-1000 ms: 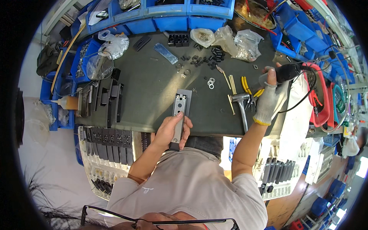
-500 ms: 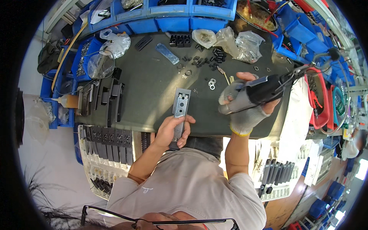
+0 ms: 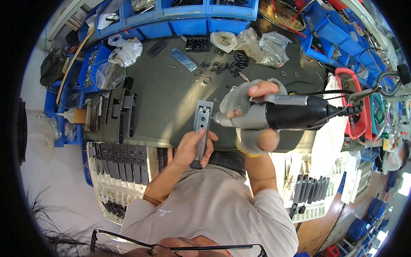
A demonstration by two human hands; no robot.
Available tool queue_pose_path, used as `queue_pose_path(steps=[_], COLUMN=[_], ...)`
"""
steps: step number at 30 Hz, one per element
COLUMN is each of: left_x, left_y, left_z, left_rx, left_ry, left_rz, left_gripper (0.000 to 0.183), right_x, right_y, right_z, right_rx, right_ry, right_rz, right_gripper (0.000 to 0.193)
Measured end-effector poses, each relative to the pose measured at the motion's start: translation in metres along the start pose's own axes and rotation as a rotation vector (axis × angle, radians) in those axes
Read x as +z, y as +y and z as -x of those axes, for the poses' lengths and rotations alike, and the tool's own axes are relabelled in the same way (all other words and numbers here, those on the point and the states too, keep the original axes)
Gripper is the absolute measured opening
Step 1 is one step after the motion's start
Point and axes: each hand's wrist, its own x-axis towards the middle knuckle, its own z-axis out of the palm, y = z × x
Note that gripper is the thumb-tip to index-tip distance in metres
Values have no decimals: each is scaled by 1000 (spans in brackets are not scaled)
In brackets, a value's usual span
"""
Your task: Assembling metal brackets and components using an electric screwdriver and pliers at a workbench.
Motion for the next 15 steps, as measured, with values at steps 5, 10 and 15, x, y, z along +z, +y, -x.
queue_pose_path(steps=[5,10,15], left_x=[3,5,8], left_y=[-4,-3,-1], left_z=[3,6,8], left_rx=[-15,-12,-12], left_ry=[10,8,10], left_rz=[8,6,-2], left_gripper=[46,45,45], right_x=[1,-3,-4], right_y=[0,4,2], right_z=[8,7,8], right_rx=[64,-22,34], right_ry=[-19,-52,-39], right_rz=[70,69,35], right_gripper=[52,42,42])
